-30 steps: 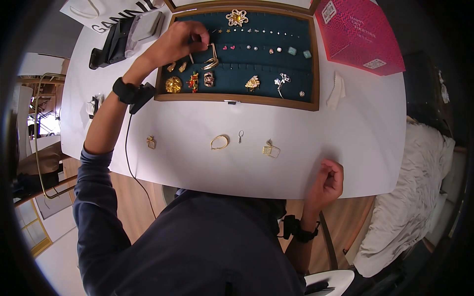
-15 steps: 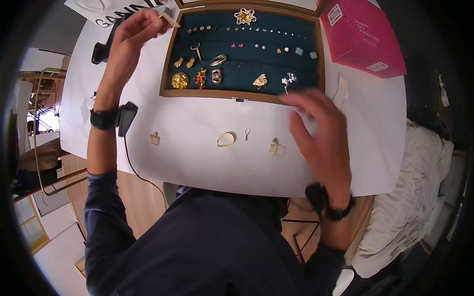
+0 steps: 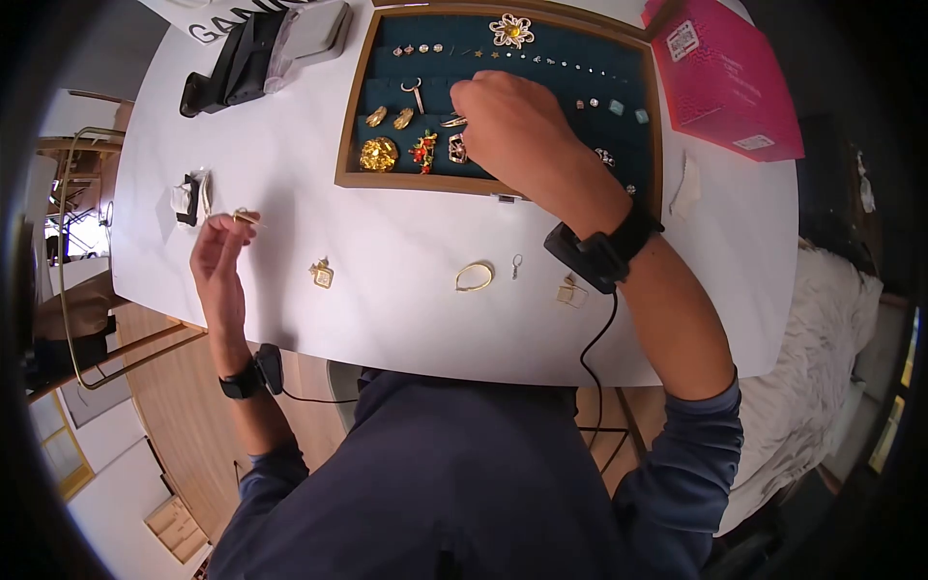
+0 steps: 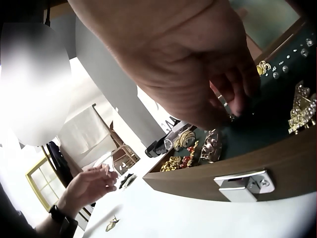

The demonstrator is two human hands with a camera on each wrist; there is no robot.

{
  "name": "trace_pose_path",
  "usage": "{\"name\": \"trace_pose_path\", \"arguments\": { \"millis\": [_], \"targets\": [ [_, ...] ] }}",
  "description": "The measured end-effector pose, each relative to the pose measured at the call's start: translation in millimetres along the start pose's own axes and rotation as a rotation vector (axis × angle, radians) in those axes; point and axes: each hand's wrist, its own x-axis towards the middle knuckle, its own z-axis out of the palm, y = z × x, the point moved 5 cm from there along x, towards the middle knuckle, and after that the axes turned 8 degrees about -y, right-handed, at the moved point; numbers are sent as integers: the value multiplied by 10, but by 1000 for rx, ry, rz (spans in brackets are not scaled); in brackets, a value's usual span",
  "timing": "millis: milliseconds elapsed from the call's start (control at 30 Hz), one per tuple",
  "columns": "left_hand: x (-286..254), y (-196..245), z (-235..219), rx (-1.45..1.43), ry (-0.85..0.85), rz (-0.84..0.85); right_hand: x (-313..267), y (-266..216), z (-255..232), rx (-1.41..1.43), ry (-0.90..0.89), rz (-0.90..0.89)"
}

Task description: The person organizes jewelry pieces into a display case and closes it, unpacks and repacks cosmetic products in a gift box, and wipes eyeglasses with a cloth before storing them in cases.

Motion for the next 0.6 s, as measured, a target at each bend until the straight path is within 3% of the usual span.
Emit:
{"name": "trace_pose_path", "arguments": {
  "millis": [133, 233, 433, 500, 600],
  "targets": [
    [-214, -195, -105, 199, 100, -39, -38, -39, -37, 20, 27, 29],
    [-286, -188, -94, 529, 123, 10, -49, -13, -29, 73, 45, 35],
    [-321, -153, -71, 638, 127, 81, -28, 75, 9, 116, -53, 119],
    [-323, -159, -62, 657, 132, 80, -46, 115, 10, 202, 68, 46],
    [-339, -129, -41, 678, 138, 48, -73, 135, -22, 207, 38, 115]
  ]
}}
